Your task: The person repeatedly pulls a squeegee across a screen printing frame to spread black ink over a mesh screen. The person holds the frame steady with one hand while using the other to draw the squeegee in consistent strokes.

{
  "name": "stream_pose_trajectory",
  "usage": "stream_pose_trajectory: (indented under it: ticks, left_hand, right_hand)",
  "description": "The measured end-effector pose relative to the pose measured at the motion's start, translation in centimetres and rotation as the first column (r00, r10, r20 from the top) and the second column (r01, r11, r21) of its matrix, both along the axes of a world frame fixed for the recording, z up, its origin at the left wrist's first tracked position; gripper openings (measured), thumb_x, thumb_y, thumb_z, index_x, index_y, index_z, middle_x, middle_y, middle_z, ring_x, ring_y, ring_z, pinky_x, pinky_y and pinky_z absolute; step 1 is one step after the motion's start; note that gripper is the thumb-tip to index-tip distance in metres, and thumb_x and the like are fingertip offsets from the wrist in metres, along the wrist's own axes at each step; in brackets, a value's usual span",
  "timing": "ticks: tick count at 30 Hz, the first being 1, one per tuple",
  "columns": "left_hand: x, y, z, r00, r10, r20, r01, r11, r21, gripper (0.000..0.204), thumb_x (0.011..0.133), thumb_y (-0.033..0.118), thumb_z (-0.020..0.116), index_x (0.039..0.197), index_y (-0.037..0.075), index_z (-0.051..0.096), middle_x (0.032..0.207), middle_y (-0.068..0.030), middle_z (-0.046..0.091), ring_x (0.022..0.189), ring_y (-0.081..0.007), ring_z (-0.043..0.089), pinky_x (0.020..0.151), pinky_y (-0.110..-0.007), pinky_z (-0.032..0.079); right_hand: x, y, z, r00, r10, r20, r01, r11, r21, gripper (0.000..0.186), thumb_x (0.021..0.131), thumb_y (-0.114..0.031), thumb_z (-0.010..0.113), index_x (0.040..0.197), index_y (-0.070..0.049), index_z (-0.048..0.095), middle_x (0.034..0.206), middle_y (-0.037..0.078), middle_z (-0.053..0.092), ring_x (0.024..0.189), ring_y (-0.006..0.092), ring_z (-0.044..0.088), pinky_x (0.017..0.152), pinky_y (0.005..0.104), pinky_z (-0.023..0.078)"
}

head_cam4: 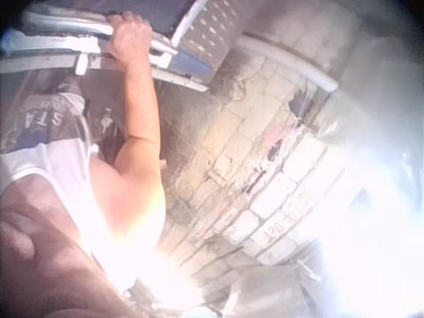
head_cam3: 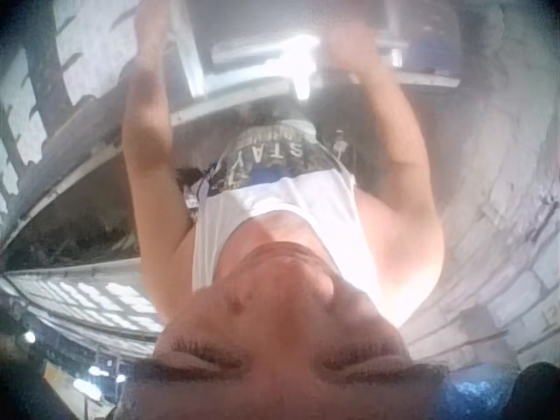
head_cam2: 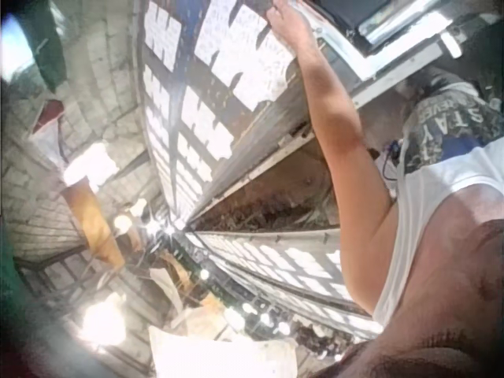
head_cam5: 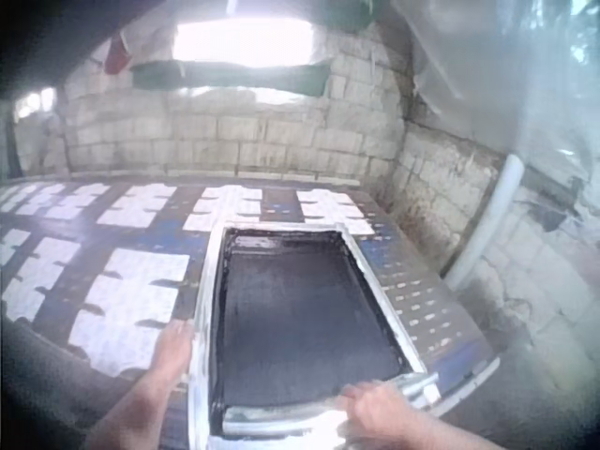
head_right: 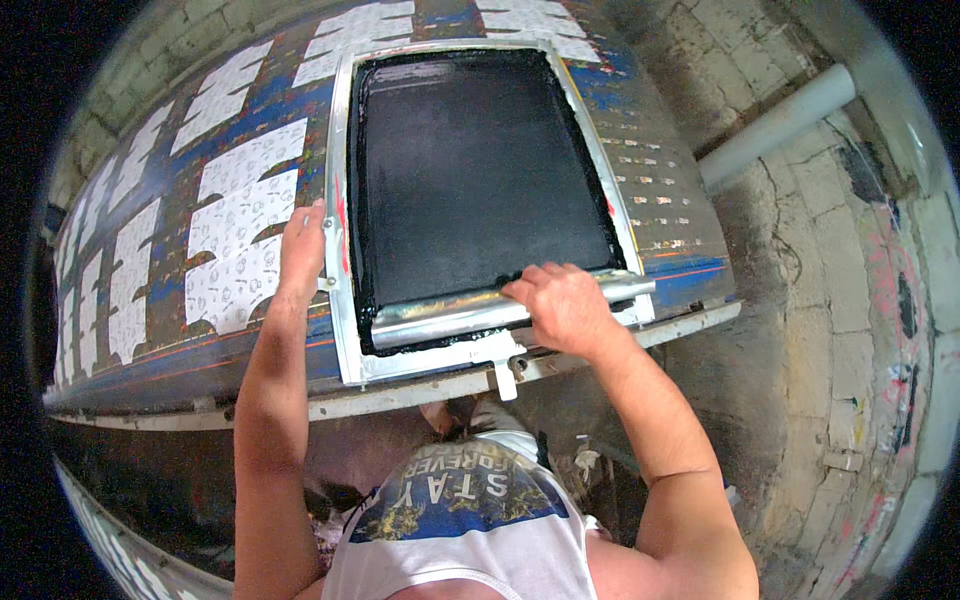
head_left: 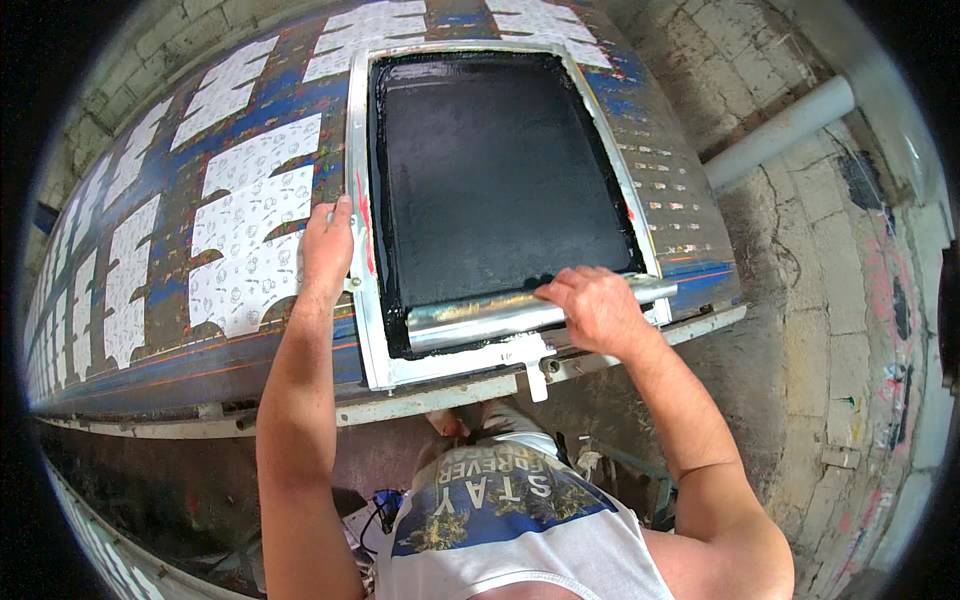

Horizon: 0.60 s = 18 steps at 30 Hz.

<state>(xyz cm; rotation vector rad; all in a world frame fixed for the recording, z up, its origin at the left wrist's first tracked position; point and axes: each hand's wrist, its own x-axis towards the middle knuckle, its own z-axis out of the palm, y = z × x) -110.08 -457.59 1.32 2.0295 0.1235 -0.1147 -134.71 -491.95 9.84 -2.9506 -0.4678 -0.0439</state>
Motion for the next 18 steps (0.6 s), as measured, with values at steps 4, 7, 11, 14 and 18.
stream_pose_trajectory:
  ticks: [4,7,11,14,18]
  left_hand:
    - [-0.2,-0.2,0.1,0.995,0.003,0.097,-0.014,0.994,0.111,0.052,0.111,0.047,0.061,0.129,0.0,0.072,0.122,-0.029,0.077,0.12,-0.0463,0.072,0.105,-0.051,0.053]
    - [-0.4,-0.2,-0.3,0.985,0.002,0.175,-0.039,0.978,0.204,0.049,0.111,0.045,0.061,0.127,0.001,0.073,0.116,-0.0282,0.079,0.115,-0.047,0.074,0.102,-0.052,0.054]
    - [-0.1,-0.2,-1.0,0.982,0.021,0.189,-0.072,0.96,0.269,0.048,0.109,0.046,0.062,0.125,0.002,0.074,0.116,-0.029,0.079,0.116,-0.0482,0.074,0.101,-0.054,0.054]
    - [0.0,-0.3,-1.2,0.987,0.024,0.162,-0.071,0.953,0.295,0.049,0.108,0.048,0.063,0.123,0.003,0.073,0.117,-0.0299,0.078,0.117,-0.0493,0.073,0.101,-0.055,0.054]
    - [-0.1,-0.6,-1.1,0.986,0.022,0.165,-0.07,0.954,0.292,0.045,0.109,0.046,0.066,0.118,0.002,0.074,0.111,-0.0288,0.078,0.109,-0.0464,0.074,0.098,-0.052,0.055]
  right_hand:
    - [-2.8,0.7,0.0,0.999,0.005,-0.037,-0.006,0.999,-0.037,0.049,0.077,-0.006,0.076,0.126,-0.01,0.077,0.112,0.01,0.075,0.107,0.0333,0.072,0.093,0.0467,0.057]
    - [-3.7,0.6,0.0,0.998,0.058,0.008,-0.058,0.998,0.011,0.05,0.078,-0.006,0.077,0.128,-0.008,0.075,0.116,0.012,0.073,0.11,0.0345,0.069,0.094,0.0478,0.055]
    - [-4.3,0.1,0.2,0.993,0.102,-0.056,-0.097,0.991,0.096,0.049,0.079,-0.005,0.075,0.128,-0.004,0.074,0.12,0.013,0.071,0.115,0.0353,0.066,0.096,0.0499,0.053]
    - [-4.6,-2.1,0.3,0.981,0.151,-0.122,-0.122,0.969,0.217,0.056,0.079,-0.01,0.079,0.134,-0.005,0.074,0.132,0.015,0.071,0.125,0.0366,0.065,0.107,0.0493,0.052]
    - [-5.3,-8.8,-1.0,0.988,-0.07,-0.141,0.136,0.831,0.539,0.058,0.089,-0.027,0.085,0.141,-0.005,0.071,0.146,0.019,0.069,0.14,0.0384,0.06,0.122,0.0501,0.046]
